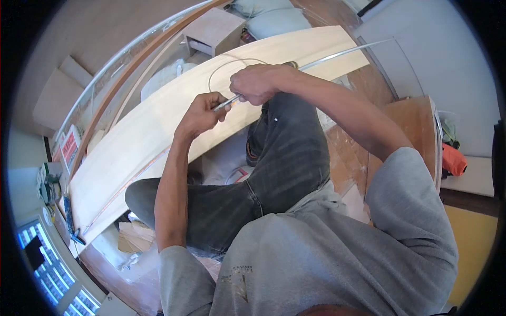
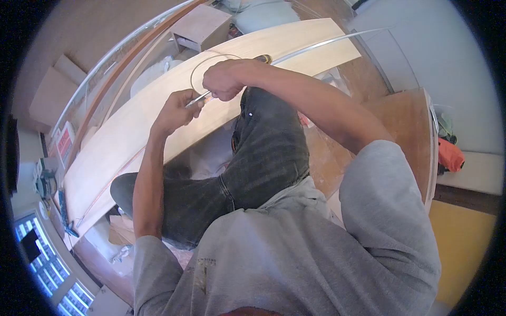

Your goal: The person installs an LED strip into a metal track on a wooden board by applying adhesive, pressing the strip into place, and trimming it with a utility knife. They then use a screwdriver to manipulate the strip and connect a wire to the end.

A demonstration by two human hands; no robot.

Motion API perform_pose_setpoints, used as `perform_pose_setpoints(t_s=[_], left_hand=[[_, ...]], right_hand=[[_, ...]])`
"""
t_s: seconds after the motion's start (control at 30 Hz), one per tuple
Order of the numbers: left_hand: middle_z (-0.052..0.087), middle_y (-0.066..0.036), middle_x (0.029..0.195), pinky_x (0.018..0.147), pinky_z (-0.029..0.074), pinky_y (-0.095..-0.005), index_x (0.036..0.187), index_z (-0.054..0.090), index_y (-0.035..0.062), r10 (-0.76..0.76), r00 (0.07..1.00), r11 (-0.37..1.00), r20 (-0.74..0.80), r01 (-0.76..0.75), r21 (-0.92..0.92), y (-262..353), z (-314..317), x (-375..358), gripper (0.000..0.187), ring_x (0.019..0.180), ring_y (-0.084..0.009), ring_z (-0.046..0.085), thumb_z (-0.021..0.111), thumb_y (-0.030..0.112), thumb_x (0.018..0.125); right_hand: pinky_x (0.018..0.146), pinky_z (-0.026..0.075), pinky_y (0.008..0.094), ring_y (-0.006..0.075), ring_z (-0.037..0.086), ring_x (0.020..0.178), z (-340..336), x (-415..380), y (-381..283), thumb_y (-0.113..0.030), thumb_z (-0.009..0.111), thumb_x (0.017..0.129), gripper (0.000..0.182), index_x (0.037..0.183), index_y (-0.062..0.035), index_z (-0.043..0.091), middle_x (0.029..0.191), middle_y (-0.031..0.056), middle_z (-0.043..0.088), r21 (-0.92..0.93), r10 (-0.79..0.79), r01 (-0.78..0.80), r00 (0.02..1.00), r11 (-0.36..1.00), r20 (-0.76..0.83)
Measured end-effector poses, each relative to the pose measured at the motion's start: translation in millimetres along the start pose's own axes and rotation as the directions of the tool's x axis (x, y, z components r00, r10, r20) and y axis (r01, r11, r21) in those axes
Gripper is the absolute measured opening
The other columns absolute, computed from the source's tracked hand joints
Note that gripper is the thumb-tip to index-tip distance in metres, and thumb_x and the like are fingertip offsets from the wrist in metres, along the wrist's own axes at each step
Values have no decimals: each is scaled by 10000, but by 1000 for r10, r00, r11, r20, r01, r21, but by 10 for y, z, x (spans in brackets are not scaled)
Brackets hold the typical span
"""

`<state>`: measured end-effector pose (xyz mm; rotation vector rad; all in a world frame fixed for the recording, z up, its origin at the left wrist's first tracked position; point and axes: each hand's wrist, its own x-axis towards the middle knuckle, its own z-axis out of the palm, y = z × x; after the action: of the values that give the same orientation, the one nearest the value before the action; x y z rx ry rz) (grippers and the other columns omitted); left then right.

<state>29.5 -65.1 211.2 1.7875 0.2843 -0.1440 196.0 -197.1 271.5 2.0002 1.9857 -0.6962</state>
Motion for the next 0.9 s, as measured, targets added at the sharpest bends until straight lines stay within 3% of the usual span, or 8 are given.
perform_pose_setpoints(t_s=[0.13,0.27,0.37,0.43,0.5,0.6,0.8,0.9], left_hand=[[680,-46,726,491,406,-243,1025,690,-1,73,984,974,164,-35,-223,360,148,-129,143,558,-80,562,701,120,949],[704,-69,745,525,463,-297,1021,713,-26,2,975,998,223,13,-67,683,576,-116,170,592,-116,620,666,119,946],[631,-15,693,488,401,-278,951,686,8,2,970,997,242,-20,69,708,897,-43,179,537,-96,540,666,184,976],[652,-146,689,607,471,-389,951,723,-27,10,966,991,260,-44,124,684,1046,6,279,616,-199,600,681,248,929],[622,-172,669,636,470,-396,913,722,-40,26,961,990,276,-64,129,645,1100,60,301,638,-214,590,685,260,921],[536,3,604,522,361,-324,806,682,6,-27,942,984,334,-34,174,620,1141,101,283,575,-95,482,682,244,959],[560,-81,618,574,427,-388,783,678,-28,-41,978,944,207,-30,329,456,1305,116,321,616,-166,546,727,272,885],[664,-239,717,709,528,-421,844,724,-40,-50,983,954,176,-5,300,388,1311,138,335,735,-319,697,748,295,829]], right_hand=[[794,510,512,424,660,907,-208,-590,-81,-134,681,818,179,886,30,699,909,230,663,65,47,-48,999,997,20],[789,505,508,422,653,897,-122,-1222,-39,-144,693,803,175,846,25,683,902,234,657,97,118,-127,988,987,100],[789,502,507,422,651,885,12,-1649,-16,-146,694,795,176,817,27,668,865,230,649,166,149,-161,986,973,80],[787,496,502,416,643,892,227,-1775,14,-146,695,797,175,795,25,655,867,222,646,306,178,-190,982,933,66],[787,490,504,417,637,884,372,-1812,60,-149,697,802,187,775,28,642,867,220,644,269,159,-162,987,949,32],[782,488,513,418,634,883,584,-1793,98,-153,700,802,192,771,28,643,866,219,641,345,147,-140,989,928,8],[775,494,521,415,640,901,903,-1613,93,-164,698,785,185,779,17,658,853,212,638,307,169,-157,986,939,-12],[781,499,518,415,644,906,847,-1569,66,-170,697,770,189,801,15,674,856,211,644,247,187,-180,982,952,-5]])
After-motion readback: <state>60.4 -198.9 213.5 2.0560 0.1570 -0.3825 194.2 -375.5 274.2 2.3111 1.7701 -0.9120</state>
